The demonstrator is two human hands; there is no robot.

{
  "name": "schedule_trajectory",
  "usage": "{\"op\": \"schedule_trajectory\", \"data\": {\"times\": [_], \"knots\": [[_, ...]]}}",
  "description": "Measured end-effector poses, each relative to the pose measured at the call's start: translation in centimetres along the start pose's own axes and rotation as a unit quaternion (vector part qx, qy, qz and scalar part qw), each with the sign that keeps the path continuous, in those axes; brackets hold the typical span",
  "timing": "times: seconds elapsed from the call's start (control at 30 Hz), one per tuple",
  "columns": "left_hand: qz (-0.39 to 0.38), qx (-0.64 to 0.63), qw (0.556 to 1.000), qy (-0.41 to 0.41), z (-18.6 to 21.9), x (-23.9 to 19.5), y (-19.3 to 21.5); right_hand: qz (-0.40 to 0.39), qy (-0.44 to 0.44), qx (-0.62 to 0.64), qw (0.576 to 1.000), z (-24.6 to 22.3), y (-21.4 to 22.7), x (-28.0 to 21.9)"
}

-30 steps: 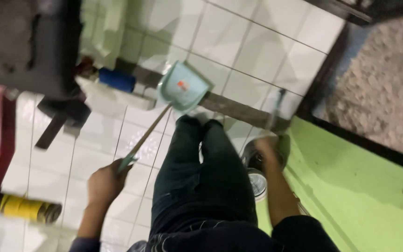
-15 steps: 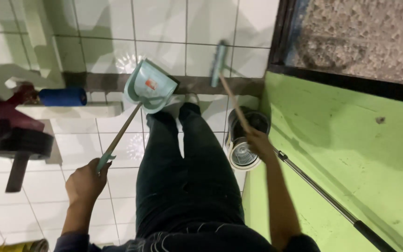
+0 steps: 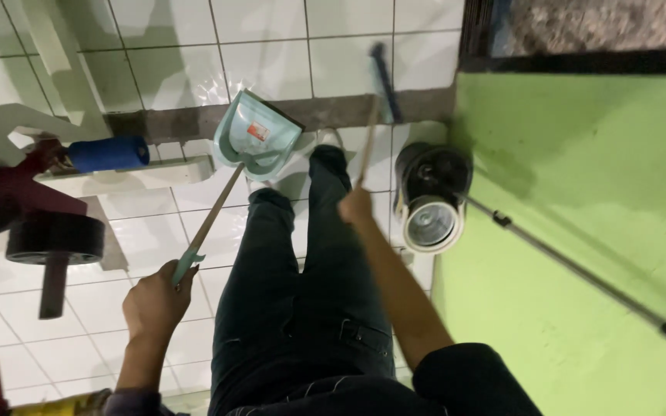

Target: The person sweeps a tiled floor using a broom and dustpan. They gather debris into the dustpan and move around the room to clean different areas.

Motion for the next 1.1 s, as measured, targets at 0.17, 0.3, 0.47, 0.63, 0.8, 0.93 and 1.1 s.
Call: {"op": "schedule_trajectory", "data": {"times": [0.17,0.3,0.47,0.63,0.8,0.93,1.1], "knots": [[0.015,0.040,0.997,-0.064,-2.7,-0.4,-0.3,-0.024,0.046,0.086,0.995,-9.3,-1.8,-12.2],[0.017,0.040,0.995,-0.090,-5.1,-0.7,-0.7,0.009,0.103,0.214,0.971,-3.0,2.5,-13.2],[0.017,0.024,0.995,-0.091,-7.7,-2.2,-1.2,0.040,-0.072,0.291,0.953,7.4,11.6,-14.2],[0.006,0.004,0.998,-0.057,-8.8,-3.9,-2.8,0.107,0.027,0.042,0.993,3.7,14.8,-7.6],[-0.012,-0.038,0.999,0.005,-10.1,-5.7,-7.7,0.101,-0.092,-0.026,0.990,1.3,3.5,4.7],[-0.027,-0.058,0.997,0.050,-9.6,-7.5,-8.3,0.019,-0.009,-0.008,1.000,-3.0,-2.9,-4.6],[-0.047,-0.073,0.992,0.087,-9.6,-10.2,-7.2,-0.094,0.083,-0.116,0.985,-5.6,0.4,-19.1]]}}
Point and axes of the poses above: each hand's wrist, its own x-axis towards the middle knuckle, its own y-axis out of the back of the hand, z = x × y, the point moved 2 cm from there along x, towards the middle knuckle, and after that the axes turned 7 degrees about z, right-handed, at the moved point
